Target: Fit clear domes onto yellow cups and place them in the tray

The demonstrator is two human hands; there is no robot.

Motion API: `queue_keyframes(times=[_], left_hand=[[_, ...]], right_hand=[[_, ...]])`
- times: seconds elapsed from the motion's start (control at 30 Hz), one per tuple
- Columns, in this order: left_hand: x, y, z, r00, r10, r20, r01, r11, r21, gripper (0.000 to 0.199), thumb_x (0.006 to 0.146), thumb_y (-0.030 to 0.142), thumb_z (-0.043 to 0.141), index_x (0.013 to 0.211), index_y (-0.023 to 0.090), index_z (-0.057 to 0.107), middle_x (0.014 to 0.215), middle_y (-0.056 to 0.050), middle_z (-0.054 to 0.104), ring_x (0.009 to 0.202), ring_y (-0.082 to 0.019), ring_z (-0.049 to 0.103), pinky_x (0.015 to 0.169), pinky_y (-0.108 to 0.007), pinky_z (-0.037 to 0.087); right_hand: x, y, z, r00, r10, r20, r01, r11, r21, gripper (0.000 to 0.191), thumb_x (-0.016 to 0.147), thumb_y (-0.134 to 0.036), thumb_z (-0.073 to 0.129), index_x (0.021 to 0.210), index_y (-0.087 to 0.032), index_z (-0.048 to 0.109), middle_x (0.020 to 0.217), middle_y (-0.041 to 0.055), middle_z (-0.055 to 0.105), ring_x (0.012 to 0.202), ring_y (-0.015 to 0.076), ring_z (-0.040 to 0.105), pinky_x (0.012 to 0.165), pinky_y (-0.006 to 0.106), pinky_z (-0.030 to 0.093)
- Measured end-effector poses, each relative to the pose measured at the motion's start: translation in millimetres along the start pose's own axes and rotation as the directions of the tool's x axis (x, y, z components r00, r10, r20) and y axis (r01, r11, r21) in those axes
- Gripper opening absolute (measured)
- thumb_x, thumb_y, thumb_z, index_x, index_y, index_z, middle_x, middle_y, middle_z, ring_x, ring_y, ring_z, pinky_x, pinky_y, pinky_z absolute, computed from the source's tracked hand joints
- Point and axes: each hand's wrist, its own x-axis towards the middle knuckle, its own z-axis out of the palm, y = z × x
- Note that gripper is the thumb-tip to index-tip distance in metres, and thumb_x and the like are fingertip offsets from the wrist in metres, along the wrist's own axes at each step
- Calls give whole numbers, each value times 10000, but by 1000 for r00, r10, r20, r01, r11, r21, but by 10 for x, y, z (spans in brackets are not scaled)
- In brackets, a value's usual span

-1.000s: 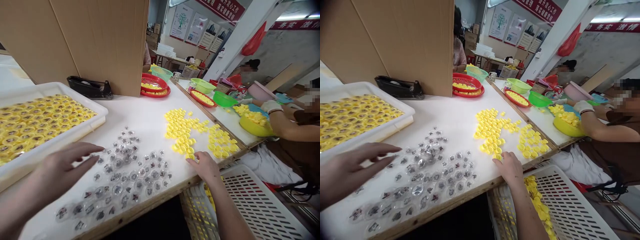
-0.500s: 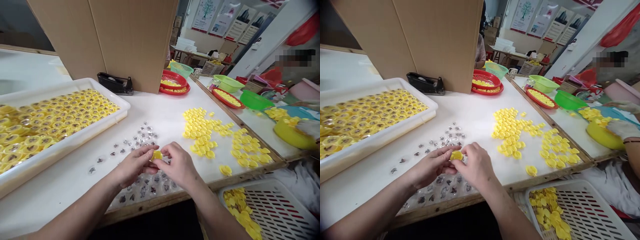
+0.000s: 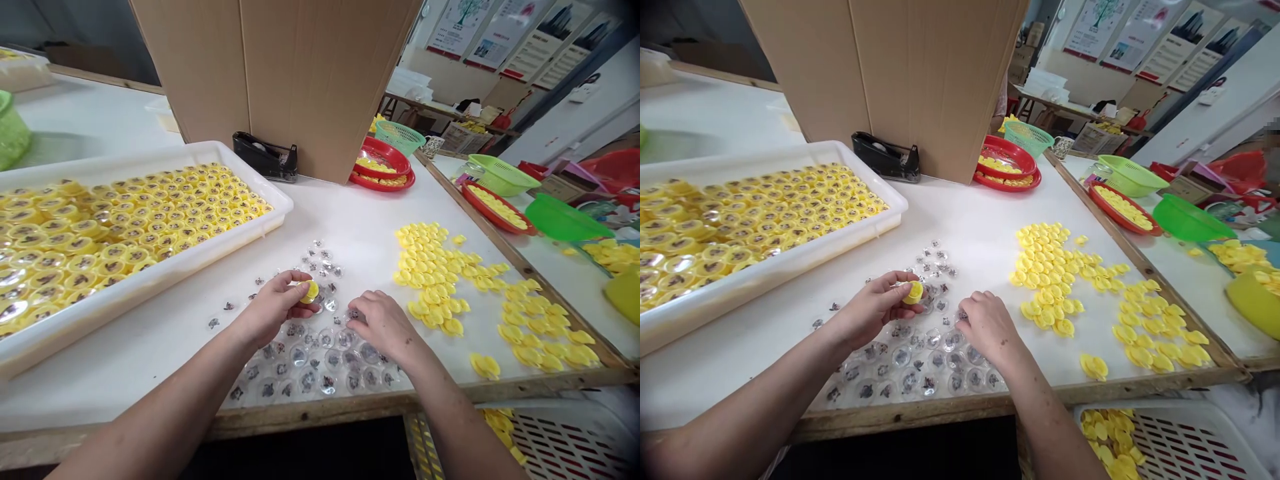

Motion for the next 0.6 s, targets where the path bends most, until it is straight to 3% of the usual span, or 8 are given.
queue_keyframes(times=[0.1, 0.23, 0.43, 0.6], left_hand=[[1, -20, 2, 1000, -17, 2, 17, 998, -67, 206, 884, 275, 551, 1040, 142, 539, 902, -84, 628, 706, -148, 672, 627, -222, 528], [2, -40, 16, 997, -59, 54, 64, 993, -99, 213, 933, 246, 444, 1073, 122, 546, 902, -110, 634, 725, -159, 680, 608, -203, 540], [-19, -89, 66, 987, -126, 102, 135, 988, -79, 213, 905, 221, 508, 1098, 141, 551, 841, -70, 625, 675, -145, 682, 560, -172, 534], [-22, -110, 70, 975, -130, 180, 150, 983, -103, 258, 916, 240, 489, 1115, 106, 583, 871, -108, 650, 694, -150, 678, 591, -190, 542]], right_hand=[[-8, 15, 3, 999, 30, -18, -28, 997, 65, 188, 751, -179, 638, 938, -189, 626, 893, 44, 607, 830, 199, 576, 718, 314, 454], [-51, 1, -120, 995, 50, -84, -24, 956, 294, 226, 763, -142, 609, 977, -213, 585, 981, 24, 572, 791, 150, 595, 684, 281, 472], [-50, -215, -331, 952, -99, -291, 217, 886, 410, 312, 716, -64, 623, 984, -215, 571, 924, 19, 585, 835, 156, 581, 726, 283, 487], [45, -340, -360, 923, -179, -340, 322, 843, 431, 268, 732, -58, 599, 950, -215, 596, 928, 30, 591, 790, 149, 575, 700, 291, 498]])
